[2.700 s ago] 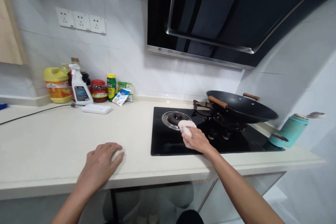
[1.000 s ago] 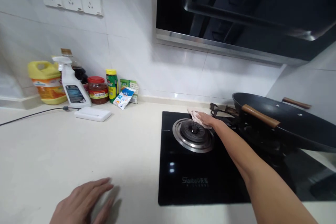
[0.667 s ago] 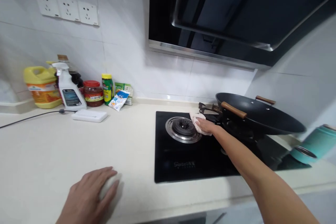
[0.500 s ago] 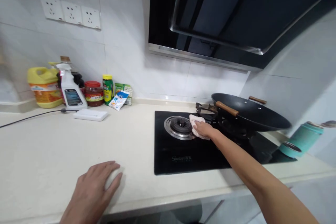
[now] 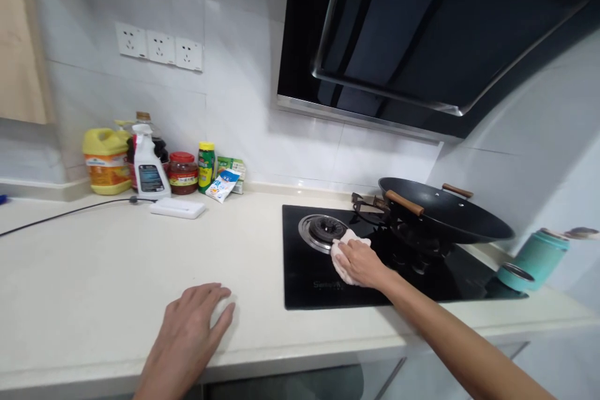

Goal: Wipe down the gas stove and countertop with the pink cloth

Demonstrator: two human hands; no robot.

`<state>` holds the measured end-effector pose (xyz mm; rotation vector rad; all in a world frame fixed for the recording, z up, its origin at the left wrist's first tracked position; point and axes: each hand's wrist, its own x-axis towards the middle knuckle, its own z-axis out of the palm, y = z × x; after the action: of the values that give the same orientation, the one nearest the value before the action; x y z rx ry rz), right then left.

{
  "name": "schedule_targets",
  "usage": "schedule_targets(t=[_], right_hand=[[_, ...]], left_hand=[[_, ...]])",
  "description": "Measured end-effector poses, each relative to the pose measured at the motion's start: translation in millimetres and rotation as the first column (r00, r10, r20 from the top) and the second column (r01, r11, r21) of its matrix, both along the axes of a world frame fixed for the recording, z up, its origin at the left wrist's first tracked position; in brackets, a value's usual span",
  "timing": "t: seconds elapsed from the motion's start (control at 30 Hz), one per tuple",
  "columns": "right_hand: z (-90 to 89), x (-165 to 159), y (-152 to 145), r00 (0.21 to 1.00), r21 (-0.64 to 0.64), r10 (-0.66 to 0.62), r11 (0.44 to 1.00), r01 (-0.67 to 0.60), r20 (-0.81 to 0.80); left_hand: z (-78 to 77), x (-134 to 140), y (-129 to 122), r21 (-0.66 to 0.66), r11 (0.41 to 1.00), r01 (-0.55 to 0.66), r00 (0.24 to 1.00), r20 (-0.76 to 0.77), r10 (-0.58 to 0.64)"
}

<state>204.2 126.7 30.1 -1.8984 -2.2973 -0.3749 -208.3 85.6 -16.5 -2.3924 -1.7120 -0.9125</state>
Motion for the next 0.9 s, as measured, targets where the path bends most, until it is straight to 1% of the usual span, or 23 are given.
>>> schedule_targets(t=[0.13, 0.2, 0.33, 0.43, 0.53, 0.63, 0.8, 0.9], right_hand=[[-4.2, -17.8, -2.3, 0.986, 0.02, 0.166, 0.986, -0.166, 0.02], [-6.3, -28.9, 0.4, 0.977, 0.038, 0.213, 0.977, -0.212, -0.012], [-6.8, -57.3, 15.0, 0.965, 0.039, 0.238, 0.971, -0.235, -0.113], [-1.8, -80.6, 36.2, 0.957, -0.01, 0.24, 0.969, -0.245, -0.165], [6.2, -98.5, 69.3, 0.96, -0.098, 0.212, 0.968, -0.232, -0.181], [13.4, -105.2, 113.2, 0.969, -0.153, 0.177, 0.967, -0.205, -0.174], [19.5, -95.0, 189.6, 0.987, -0.239, 0.067, 0.966, -0.1, -0.143], [19.7, -80.8, 226.7, 0.993, -0.261, -0.005, 0.965, -0.026, -0.117]], left_hand=[[-2.0, 0.4, 0.7, 0.015, 1.0, -0.011, 1.0, 0.009, 0.011], [-5.1, -0.5, 1.9, 0.033, 0.999, -0.01, 1.0, 0.007, 0.01], [-12.0, -3.6, 4.0, 0.075, 0.997, -0.004, 1.0, -0.012, 0.005], [-15.5, -6.2, 5.6, 0.079, 0.997, -0.001, 1.0, -0.016, 0.002], [-18.8, -9.0, 8.3, 0.081, 0.997, -0.003, 1.0, -0.012, 0.004], [-23.5, -12.5, 11.5, 0.099, 0.995, -0.01, 1.0, -0.011, 0.011], [-31.8, -20.2, 14.0, 0.15, 0.988, 0.024, 1.0, -0.014, -0.022], [-37.4, -26.5, 14.6, 0.158, 0.987, 0.037, 0.999, -0.029, -0.033]])
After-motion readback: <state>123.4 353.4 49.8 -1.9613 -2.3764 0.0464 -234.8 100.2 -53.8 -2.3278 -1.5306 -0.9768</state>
